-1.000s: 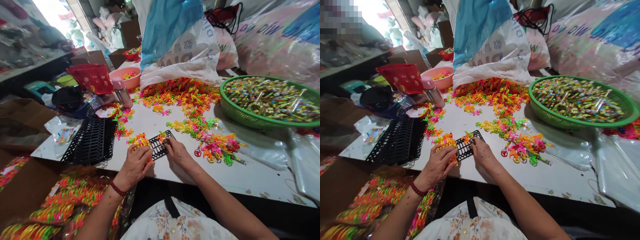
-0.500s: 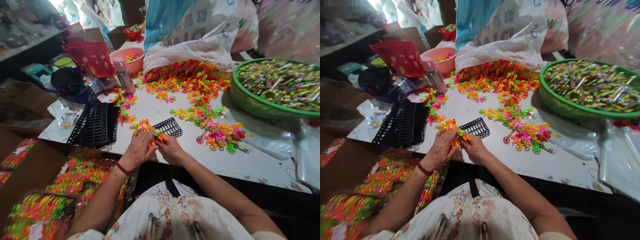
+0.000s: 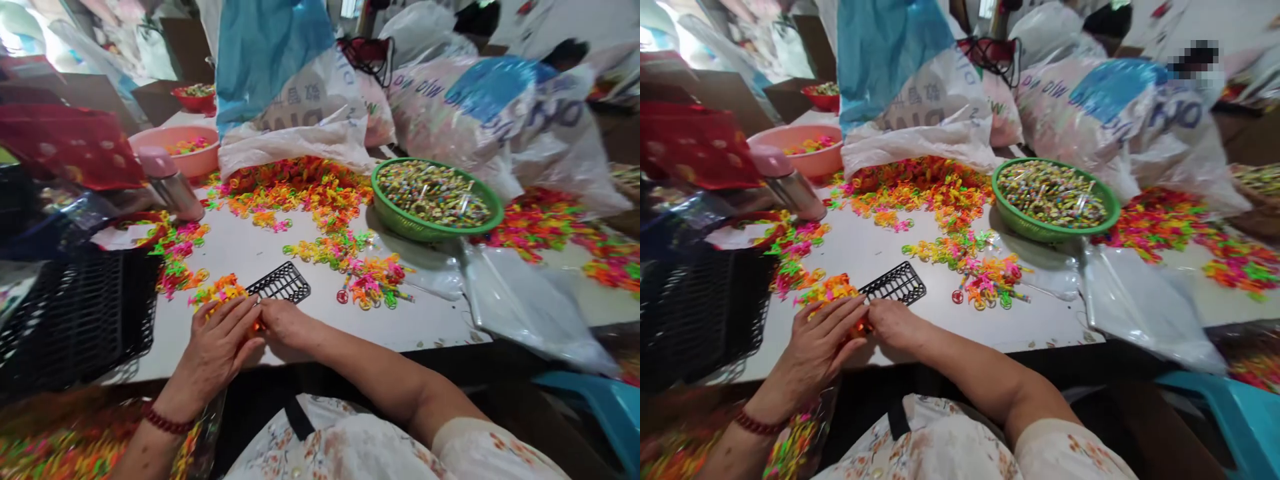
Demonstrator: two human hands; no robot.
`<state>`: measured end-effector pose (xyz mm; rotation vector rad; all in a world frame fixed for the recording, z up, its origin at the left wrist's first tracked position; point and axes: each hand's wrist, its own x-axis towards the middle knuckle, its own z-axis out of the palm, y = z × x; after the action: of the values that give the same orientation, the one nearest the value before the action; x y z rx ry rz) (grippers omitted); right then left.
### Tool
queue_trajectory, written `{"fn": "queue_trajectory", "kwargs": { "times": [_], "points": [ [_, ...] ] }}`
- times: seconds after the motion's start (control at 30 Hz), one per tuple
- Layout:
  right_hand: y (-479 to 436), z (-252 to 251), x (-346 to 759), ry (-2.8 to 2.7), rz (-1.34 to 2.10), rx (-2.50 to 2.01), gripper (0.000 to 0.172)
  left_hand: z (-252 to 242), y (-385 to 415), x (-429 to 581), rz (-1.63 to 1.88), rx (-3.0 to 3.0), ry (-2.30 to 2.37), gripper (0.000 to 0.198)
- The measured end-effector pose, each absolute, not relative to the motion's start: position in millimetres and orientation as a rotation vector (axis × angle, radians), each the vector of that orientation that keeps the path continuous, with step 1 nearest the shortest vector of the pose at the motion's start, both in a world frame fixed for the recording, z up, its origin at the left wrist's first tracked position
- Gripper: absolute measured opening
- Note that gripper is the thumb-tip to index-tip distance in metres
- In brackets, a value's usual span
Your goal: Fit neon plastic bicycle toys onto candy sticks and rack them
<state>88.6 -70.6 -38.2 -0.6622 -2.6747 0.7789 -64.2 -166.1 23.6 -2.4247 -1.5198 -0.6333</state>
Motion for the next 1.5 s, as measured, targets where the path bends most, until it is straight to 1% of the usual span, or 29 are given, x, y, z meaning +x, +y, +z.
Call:
{"fn": "queue_trajectory", "kwargs": {
  "times": [0.07,0.13,0.2,0.3,0.33,0.4,0.47,0.53,0.67,0.77,0.97,1.1,1.17,1.37,1.43,1.5],
  "points": [
    [-72.6,-37.4,87.8,-2.669,0.728,-0.676,0.014,21.1,-162.8,-63.3,-0.703,-2.425,-1.512,0.039],
    [-75.3,-31.5,91.1,-2.668,0.753,-0.680,0.013,20.4,-160.6,-62.8,-0.737,-2.434,-1.514,0.033],
    [-77.6,-20.7,102.6,-2.633,0.810,-0.691,0.015,21.3,-159.6,-63.5,-0.731,-2.438,-1.524,0.032],
    [-75.8,-1.1,140.4,-2.524,0.770,-0.890,0.023,23.6,-159.7,-66.6,-0.650,-2.462,-1.542,0.043],
    [-72.9,5.0,157.2,-2.508,0.686,-1.053,0.023,24.3,-160.0,-67.6,-0.623,-2.478,-1.547,0.048],
    [-64.0,15.0,191.3,-2.480,0.414,-1.461,0.024,25.6,-160.8,-68.5,-0.609,-2.506,-1.568,0.055],
    [-52.7,21.2,219.3,-2.486,0.180,-1.732,0.029,27.2,-162.0,-67.5,-0.683,-2.510,-1.620,0.057],
    [-41.8,22.4,236.0,-2.518,0.044,-1.854,0.032,29.1,-163.4,-64.9,-0.838,-2.495,-1.709,0.058],
    [-30.1,12.4,239.8,-2.563,-0.031,-1.880,0.028,30.5,-165.2,-60.6,-1.189,-2.410,-1.875,0.051],
    [-31.0,6.2,234.4,-2.505,-0.028,-1.879,0.025,29.7,-165.9,-61.3,-1.236,-2.355,-1.897,0.046],
    [-39.9,10.9,240.3,-2.249,0.126,-1.892,0.021,30.8,-167.6,-66.7,-1.158,-2.329,-1.859,0.042],
    [-43.8,15.5,250.0,-2.092,0.265,-1.760,0.019,33.4,-165.7,-67.3,-1.048,-2.356,-1.825,0.042],
    [-45.5,17.8,251.0,-1.990,0.402,-1.690,0.025,34.9,-163.4,-65.8,-1.000,-2.376,-1.805,0.041],
    [-53.2,12.4,233.3,-1.743,0.999,-1.448,0.048,39.4,-156.2,-59.9,-0.962,-2.400,-1.776,0.040],
    [-56.9,7.9,224.1,-1.709,1.113,-1.380,0.054,39.7,-155.0,-59.6,-0.960,-2.414,-1.761,0.040],
    [-60.9,5.9,215.3,-1.717,1.178,-1.351,0.057,39.1,-154.4,-60.1,-0.947,-2.420,-1.761,0.039]
  ]
}}
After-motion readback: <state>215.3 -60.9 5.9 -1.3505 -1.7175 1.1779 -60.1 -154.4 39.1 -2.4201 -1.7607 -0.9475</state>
